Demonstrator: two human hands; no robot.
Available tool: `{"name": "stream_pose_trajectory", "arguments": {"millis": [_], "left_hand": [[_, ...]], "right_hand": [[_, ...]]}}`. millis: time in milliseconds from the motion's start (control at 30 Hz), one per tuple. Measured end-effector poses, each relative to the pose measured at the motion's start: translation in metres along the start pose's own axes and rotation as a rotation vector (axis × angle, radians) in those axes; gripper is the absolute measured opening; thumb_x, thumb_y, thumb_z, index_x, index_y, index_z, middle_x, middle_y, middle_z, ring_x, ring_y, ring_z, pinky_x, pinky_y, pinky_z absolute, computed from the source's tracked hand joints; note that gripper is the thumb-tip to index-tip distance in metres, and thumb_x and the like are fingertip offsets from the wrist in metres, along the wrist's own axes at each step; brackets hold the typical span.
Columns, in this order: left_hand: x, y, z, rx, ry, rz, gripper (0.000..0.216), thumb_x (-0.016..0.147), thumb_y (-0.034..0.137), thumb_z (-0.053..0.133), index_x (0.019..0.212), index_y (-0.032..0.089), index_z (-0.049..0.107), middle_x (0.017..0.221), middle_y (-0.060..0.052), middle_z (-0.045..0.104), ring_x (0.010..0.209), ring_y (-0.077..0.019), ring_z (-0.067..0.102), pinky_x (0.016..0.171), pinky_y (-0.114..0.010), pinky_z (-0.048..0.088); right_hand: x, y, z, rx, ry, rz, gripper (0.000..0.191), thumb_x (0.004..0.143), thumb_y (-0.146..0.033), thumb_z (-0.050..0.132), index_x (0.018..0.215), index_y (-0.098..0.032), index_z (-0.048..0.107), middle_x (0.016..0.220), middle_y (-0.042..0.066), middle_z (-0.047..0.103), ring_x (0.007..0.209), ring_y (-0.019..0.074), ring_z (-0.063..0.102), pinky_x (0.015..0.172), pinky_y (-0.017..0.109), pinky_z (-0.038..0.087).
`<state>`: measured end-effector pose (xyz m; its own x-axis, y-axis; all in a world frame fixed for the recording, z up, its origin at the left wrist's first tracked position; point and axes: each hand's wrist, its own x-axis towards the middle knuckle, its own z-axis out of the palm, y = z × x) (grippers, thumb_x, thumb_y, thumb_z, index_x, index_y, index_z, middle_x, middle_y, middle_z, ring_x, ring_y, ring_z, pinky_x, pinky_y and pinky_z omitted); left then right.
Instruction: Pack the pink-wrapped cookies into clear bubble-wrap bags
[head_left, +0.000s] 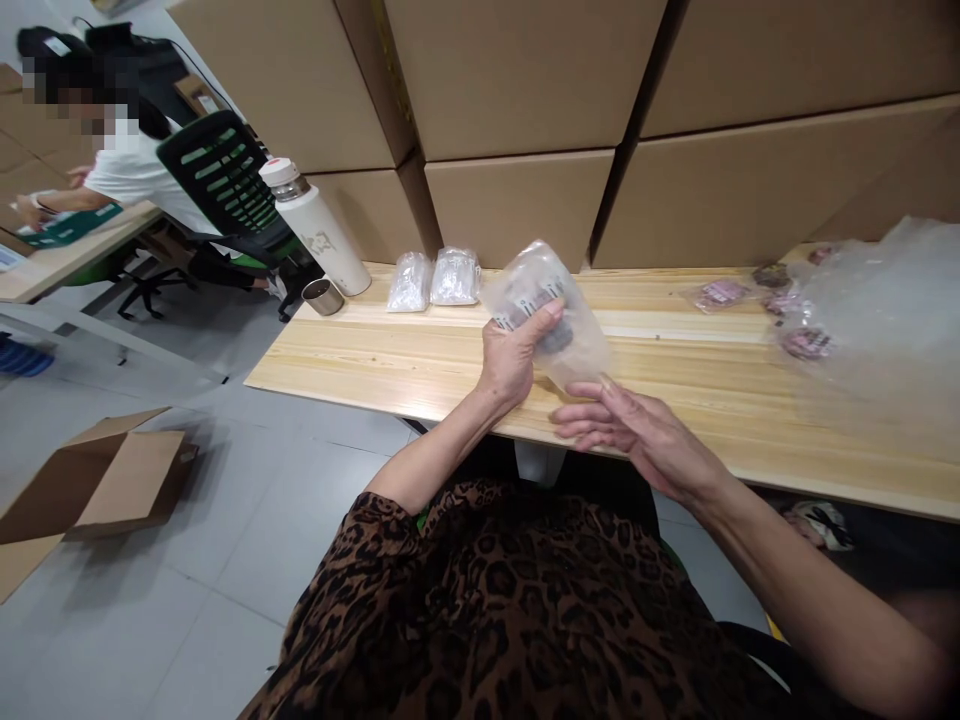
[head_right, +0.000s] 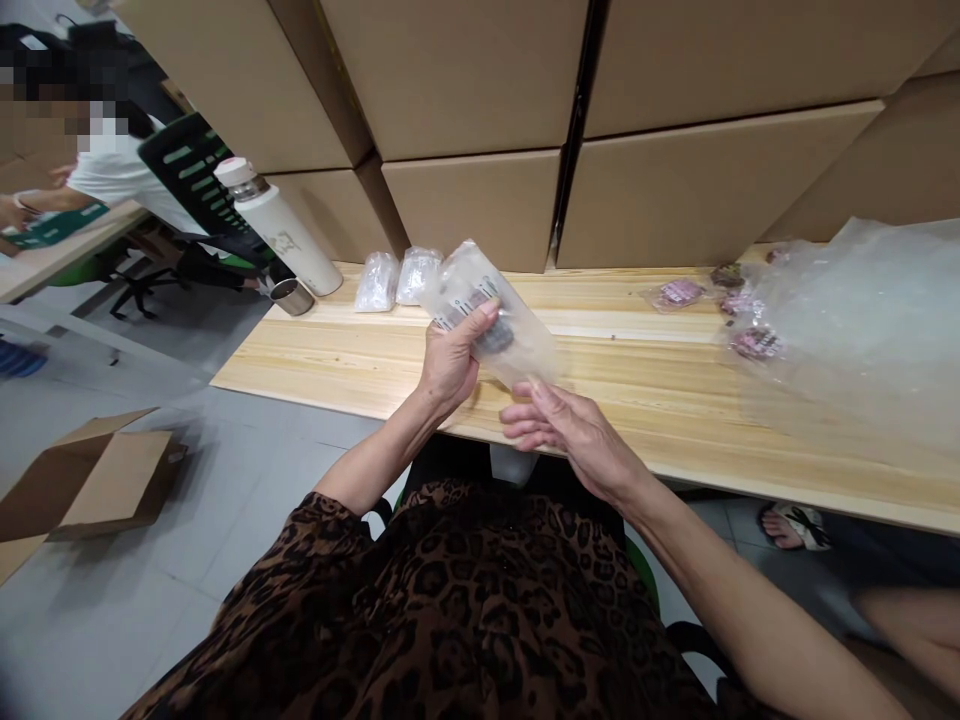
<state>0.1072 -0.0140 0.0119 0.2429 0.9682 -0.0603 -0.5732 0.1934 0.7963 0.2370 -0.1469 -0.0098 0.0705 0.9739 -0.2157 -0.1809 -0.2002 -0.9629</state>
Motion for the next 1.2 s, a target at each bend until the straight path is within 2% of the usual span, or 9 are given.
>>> {"name": "stream_pose_trajectory", "arguments": {"millis": [133,267,367,467,567,767,900,1033,1200], "left_hand": [[-0.018,-0.001,-0.001,0.093,-0.26,-0.083,0.041,0.064,0.039,0.102,0.092,0.018,0.079,0.094,-0.001,0.082,0.091,-0.0178,0.077,0.098,-0.037,0.06],[-0.024,-0.003,-0.007,0.155,-0.43,-0.238,0.052,0.058,0.042,0.106,0.096,0.019,0.079,0.098,-0.003,0.082,0.093,-0.0199,0.076,0.107,-0.044,0.056],[-0.024,-0.005,-0.014,0.238,-0.471,-0.211,0.062,0.071,0.069,0.093,0.104,0.019,0.078,0.102,-0.008,0.081,0.101,-0.0257,0.075,0.108,-0.049,0.056],[-0.024,-0.006,-0.021,0.487,-0.397,0.099,0.065,0.087,0.08,0.072,0.112,0.021,0.077,0.12,-0.011,0.077,0.125,-0.0311,0.068,0.118,-0.051,0.05],[-0.021,-0.009,-0.025,0.672,-0.25,0.322,0.054,0.089,0.071,0.075,0.111,0.022,0.077,0.138,-0.012,0.069,0.146,-0.0326,0.053,0.129,-0.046,0.039],[-0.005,-0.026,-0.027,0.229,-0.214,-0.017,0.064,0.078,0.062,0.092,0.119,0.023,0.062,0.109,-0.005,0.075,0.097,-0.0189,0.072,0.092,-0.036,0.059],[0.005,-0.012,-0.036,0.246,-0.3,-0.07,0.062,0.071,0.063,0.096,0.102,0.015,0.073,0.094,-0.005,0.076,0.081,-0.0147,0.069,0.078,-0.029,0.056],[0.034,0.022,-0.054,0.352,-0.191,0.067,0.054,0.068,0.057,0.098,0.095,0.016,0.075,0.089,-0.003,0.076,0.078,-0.0149,0.068,0.075,-0.029,0.055],[0.116,0.077,-0.092,0.73,0.103,0.369,0.035,0.088,0.05,0.084,0.094,0.017,0.074,0.086,-0.002,0.075,0.09,-0.0192,0.071,0.083,-0.028,0.053]], "right_hand": [[0.017,0.0,0.014,0.453,-0.084,0.049,0.074,0.092,-0.088,0.058,0.116,-0.02,0.075,0.126,0.018,0.079,0.125,0.035,0.074,0.109,0.055,0.062],[0.036,0.002,0.018,0.585,0.041,-0.114,0.035,0.1,-0.06,0.07,0.118,-0.031,0.076,0.126,0.003,0.081,0.13,0.0294,0.072,0.109,0.054,0.063],[0.044,0.008,0.02,0.6,0.118,-0.176,0.025,0.097,-0.052,0.074,0.111,-0.032,0.078,0.116,-0.001,0.083,0.124,0.028,0.075,0.106,0.052,0.066],[0.049,0.012,0.021,0.565,0.159,-0.246,0.036,0.097,-0.063,0.071,0.107,-0.029,0.078,0.11,0.003,0.083,0.124,0.0309,0.076,0.103,0.055,0.066],[0.054,0.013,0.025,0.48,0.194,-0.325,0.052,0.097,-0.076,0.061,0.104,-0.027,0.077,0.11,0.009,0.082,0.126,0.0349,0.074,0.102,0.06,0.066],[0.061,0.016,0.044,0.225,0.267,-0.436,0.063,0.099,-0.082,0.05,0.113,-0.025,0.073,0.116,0.012,0.079,0.127,0.0347,0.072,0.101,0.057,0.064],[0.066,0.011,0.045,-0.2,0.308,-0.472,0.063,0.098,-0.079,0.055,0.121,-0.024,0.073,0.122,0.013,0.075,0.122,0.0358,0.071,0.108,0.061,0.058],[0.095,0.003,0.039,-0.51,0.312,-0.536,0.07,0.096,-0.083,0.051,0.127,-0.024,0.073,0.128,0.017,0.07,0.13,0.0382,0.064,0.117,0.067,0.049],[0.139,0.006,0.04,-0.518,0.235,-0.453,0.086,0.087,-0.089,0.054,0.142,-0.024,0.064,0.146,0.019,0.062,0.125,0.0373,0.066,0.109,0.067,0.055]]}}
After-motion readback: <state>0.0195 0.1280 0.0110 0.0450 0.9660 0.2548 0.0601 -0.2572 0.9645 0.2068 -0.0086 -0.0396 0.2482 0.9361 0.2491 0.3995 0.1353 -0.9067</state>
